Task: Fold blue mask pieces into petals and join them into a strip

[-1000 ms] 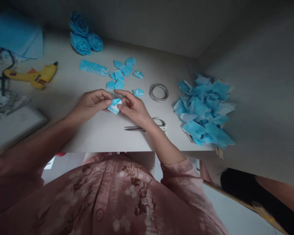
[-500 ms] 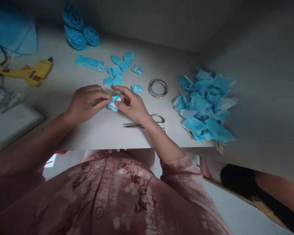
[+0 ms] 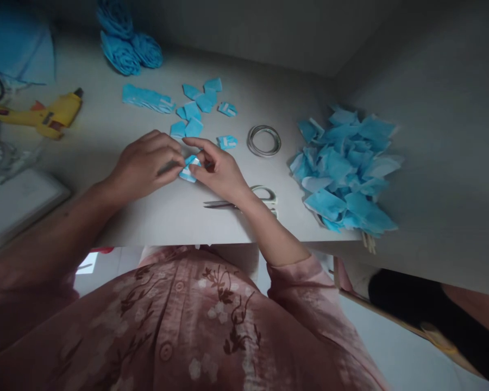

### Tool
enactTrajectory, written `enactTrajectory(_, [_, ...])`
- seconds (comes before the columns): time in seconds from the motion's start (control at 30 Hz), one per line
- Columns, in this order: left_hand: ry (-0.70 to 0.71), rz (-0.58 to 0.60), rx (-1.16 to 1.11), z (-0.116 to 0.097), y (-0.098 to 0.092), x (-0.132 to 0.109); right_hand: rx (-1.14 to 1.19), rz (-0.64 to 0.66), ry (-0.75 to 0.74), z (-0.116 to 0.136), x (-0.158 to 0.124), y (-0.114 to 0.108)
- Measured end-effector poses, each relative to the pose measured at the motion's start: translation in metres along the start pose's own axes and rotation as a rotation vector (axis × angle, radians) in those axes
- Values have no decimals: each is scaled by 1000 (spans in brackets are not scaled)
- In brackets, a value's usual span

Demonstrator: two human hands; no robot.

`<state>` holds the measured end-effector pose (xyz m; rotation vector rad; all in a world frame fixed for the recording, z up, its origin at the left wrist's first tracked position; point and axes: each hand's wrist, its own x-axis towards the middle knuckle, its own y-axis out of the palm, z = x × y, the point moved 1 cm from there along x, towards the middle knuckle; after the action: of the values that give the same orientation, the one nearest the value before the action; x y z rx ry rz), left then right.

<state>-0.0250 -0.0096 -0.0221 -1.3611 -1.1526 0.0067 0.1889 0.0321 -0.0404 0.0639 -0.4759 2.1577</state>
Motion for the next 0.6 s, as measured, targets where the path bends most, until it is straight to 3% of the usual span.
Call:
enactTrajectory(0.27, [-200,173,-89,-4,-5,3,-48,-20,58,3,0,1])
enactTrajectory(0.47, [-243,63,-171,-7,-1,4,-43,20,40,6,-1,1])
enactTrajectory(0.6, [-512,-22,-446,-5,3,2,-11,-22,51,6,-1,-1])
